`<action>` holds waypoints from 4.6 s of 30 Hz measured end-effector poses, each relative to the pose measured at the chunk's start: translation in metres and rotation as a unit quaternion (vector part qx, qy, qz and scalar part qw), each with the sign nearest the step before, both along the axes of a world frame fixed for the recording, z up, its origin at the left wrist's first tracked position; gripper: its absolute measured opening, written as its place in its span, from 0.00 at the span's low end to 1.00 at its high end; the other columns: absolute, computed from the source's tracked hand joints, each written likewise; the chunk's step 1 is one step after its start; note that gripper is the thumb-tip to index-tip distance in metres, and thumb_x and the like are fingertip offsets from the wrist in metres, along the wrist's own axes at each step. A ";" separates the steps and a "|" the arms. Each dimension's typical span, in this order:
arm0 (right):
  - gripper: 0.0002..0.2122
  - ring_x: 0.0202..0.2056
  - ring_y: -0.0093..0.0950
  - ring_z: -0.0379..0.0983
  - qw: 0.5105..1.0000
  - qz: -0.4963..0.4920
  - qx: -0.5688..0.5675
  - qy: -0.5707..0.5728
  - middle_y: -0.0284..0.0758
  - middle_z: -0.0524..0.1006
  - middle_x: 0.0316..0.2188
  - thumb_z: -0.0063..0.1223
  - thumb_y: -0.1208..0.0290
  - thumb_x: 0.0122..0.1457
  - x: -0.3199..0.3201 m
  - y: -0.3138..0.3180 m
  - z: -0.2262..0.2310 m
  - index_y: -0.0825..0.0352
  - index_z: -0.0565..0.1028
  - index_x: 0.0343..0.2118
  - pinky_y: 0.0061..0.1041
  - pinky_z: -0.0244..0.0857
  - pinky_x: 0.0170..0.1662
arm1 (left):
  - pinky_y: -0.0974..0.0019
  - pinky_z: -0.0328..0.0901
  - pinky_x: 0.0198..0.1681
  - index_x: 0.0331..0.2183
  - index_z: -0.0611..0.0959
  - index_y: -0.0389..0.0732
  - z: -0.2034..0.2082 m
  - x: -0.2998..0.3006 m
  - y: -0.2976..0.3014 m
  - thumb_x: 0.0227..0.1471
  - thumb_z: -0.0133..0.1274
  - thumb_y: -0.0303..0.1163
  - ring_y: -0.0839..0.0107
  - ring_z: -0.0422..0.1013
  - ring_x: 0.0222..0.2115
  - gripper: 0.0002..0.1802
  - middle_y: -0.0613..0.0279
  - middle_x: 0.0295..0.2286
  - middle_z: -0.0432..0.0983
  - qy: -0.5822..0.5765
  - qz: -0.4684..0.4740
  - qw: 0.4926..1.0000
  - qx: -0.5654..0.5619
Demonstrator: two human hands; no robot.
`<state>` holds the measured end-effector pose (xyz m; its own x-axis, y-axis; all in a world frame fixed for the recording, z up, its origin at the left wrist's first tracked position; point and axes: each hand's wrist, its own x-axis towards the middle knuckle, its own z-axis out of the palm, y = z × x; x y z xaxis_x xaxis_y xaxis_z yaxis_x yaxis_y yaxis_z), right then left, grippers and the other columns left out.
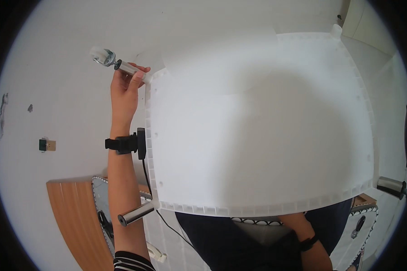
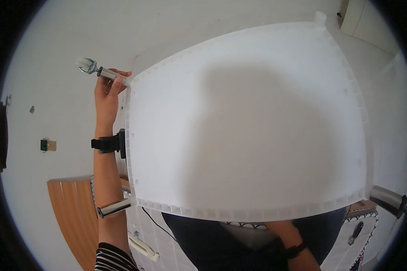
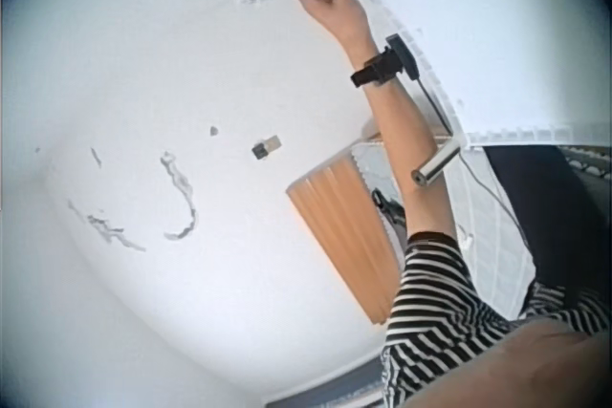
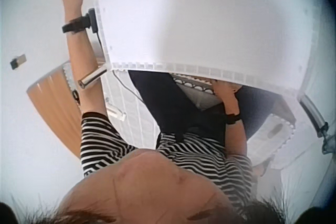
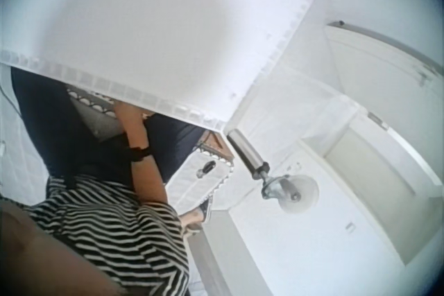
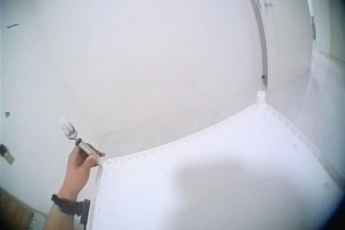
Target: Assemble a three-tier rolling storage cart by connecting metal tubes, shelves, and wheels.
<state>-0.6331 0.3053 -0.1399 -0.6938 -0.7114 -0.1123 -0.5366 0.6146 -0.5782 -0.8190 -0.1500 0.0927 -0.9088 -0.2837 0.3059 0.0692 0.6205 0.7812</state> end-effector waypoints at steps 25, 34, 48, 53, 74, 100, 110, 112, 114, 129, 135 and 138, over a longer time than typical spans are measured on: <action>0.14 0.45 0.43 0.68 0.995 -0.040 -0.037 -0.082 0.44 0.73 0.42 0.49 0.67 0.53 -0.009 -0.017 0.015 0.66 0.74 0.42 0.41 0.61 0.49 | 0.66 0.62 0.45 0.37 0.71 0.40 -0.004 0.001 0.008 0.56 0.48 0.33 0.69 0.70 0.43 0.08 0.63 0.35 0.76 -0.021 0.019 0.996 0.088; 0.12 0.33 0.42 0.73 0.952 -0.141 -0.052 -0.266 0.45 0.76 0.30 0.49 0.67 0.55 -0.014 -0.003 0.030 0.70 0.73 0.37 0.37 0.65 0.38 | 0.66 0.61 0.48 0.46 0.69 0.37 -0.004 0.012 -0.013 0.56 0.48 0.36 0.68 0.68 0.46 0.18 0.58 0.41 0.73 -0.050 -0.018 0.997 0.060; 0.12 0.28 0.23 0.70 0.956 -0.067 -0.074 -0.277 0.35 0.74 0.27 0.47 0.71 0.57 -0.005 0.007 0.034 0.70 0.71 0.42 0.22 0.65 0.33 | 0.68 0.70 0.30 0.39 0.76 0.29 -0.142 0.584 0.078 0.55 0.48 0.34 0.70 0.73 0.23 0.16 0.56 0.25 0.76 -0.113 0.520 0.816 0.227; 0.12 0.26 0.20 0.68 0.953 -0.037 -0.045 -0.299 0.33 0.72 0.25 0.47 0.71 0.58 0.005 0.001 0.024 0.72 0.70 0.42 0.19 0.63 0.30 | 0.68 0.67 0.19 0.26 0.76 0.37 -0.224 0.790 0.278 0.54 0.49 0.37 0.71 0.70 0.16 0.13 0.60 0.17 0.73 -0.129 0.735 0.528 0.407; 0.12 0.27 0.29 0.71 0.986 -0.063 0.129 -0.087 0.38 0.75 0.24 0.48 0.67 0.54 0.011 0.027 -0.008 0.73 0.75 0.33 0.29 0.65 0.34 | 0.60 0.61 0.39 0.29 0.83 0.43 -0.283 1.169 -0.052 0.49 0.46 0.48 0.60 0.72 0.34 0.20 0.57 0.30 0.78 -0.754 0.359 0.422 -0.353; 0.15 0.40 0.24 0.71 0.838 -0.065 -0.411 -0.353 0.37 0.75 0.37 0.49 0.78 0.57 0.104 -0.056 0.193 0.70 0.66 0.47 0.21 0.65 0.44 | 0.71 0.66 0.42 0.42 0.75 0.33 -0.062 0.410 0.280 0.45 0.56 0.21 0.69 0.72 0.39 0.19 0.57 0.36 0.75 0.040 0.162 0.950 0.264; 0.08 0.35 0.31 0.72 0.622 -0.328 -0.644 -0.300 0.37 0.72 0.30 0.45 0.72 0.60 0.026 0.081 0.199 0.69 0.67 0.38 0.35 0.68 0.43 | 0.60 0.64 0.46 0.41 0.77 0.38 -0.049 0.291 0.323 0.42 0.61 0.30 0.53 0.69 0.42 0.21 0.52 0.40 0.73 0.025 -0.229 0.973 0.002; 0.08 0.35 0.31 0.72 0.605 -0.342 -0.652 -0.304 0.35 0.72 0.30 0.47 0.73 0.57 -0.011 0.122 0.196 0.67 0.67 0.39 0.37 0.69 0.43 | 0.61 0.66 0.43 0.40 0.78 0.39 -0.085 0.297 0.275 0.42 0.60 0.33 0.54 0.70 0.40 0.21 0.54 0.40 0.73 -0.077 -0.188 0.979 -0.030; 0.10 0.28 0.25 0.66 0.622 -0.390 -0.635 -0.239 0.32 0.70 0.27 0.48 0.76 0.54 -0.060 0.155 0.200 0.67 0.66 0.39 0.28 0.65 0.35 | 0.54 0.61 0.50 0.40 0.78 0.40 -0.086 0.299 0.228 0.43 0.58 0.34 0.56 0.67 0.45 0.18 0.56 0.39 0.73 -0.257 -0.156 0.951 -0.067; 0.10 0.25 0.21 0.63 0.803 -0.158 -0.554 -0.153 0.28 0.66 0.22 0.58 0.79 0.49 -0.394 0.010 0.293 0.64 0.66 0.27 0.25 0.59 0.32 | 0.41 0.27 0.60 0.31 0.82 0.44 -0.150 0.290 0.153 0.35 0.60 0.44 0.62 0.59 0.53 0.19 0.64 0.38 0.72 -0.245 -0.061 0.951 -0.180; 0.10 0.23 0.20 0.60 0.847 -0.122 -0.484 -0.184 0.27 0.64 0.21 0.58 0.78 0.50 -0.420 -0.013 0.280 0.63 0.66 0.26 0.24 0.58 0.31 | 0.42 0.29 0.60 0.34 0.81 0.44 -0.154 0.279 0.145 0.35 0.59 0.46 0.61 0.56 0.54 0.22 0.61 0.42 0.71 -0.320 -0.066 0.937 -0.127; 0.10 0.22 0.20 0.59 0.852 -0.111 -0.470 -0.201 0.27 0.64 0.20 0.58 0.79 0.50 -0.417 -0.015 0.281 0.62 0.66 0.25 0.24 0.57 0.30 | 0.47 0.35 0.60 0.43 0.78 0.45 -0.146 0.271 0.145 0.36 0.60 0.44 0.55 0.53 0.55 0.28 0.56 0.48 0.67 -0.323 -0.080 0.935 -0.125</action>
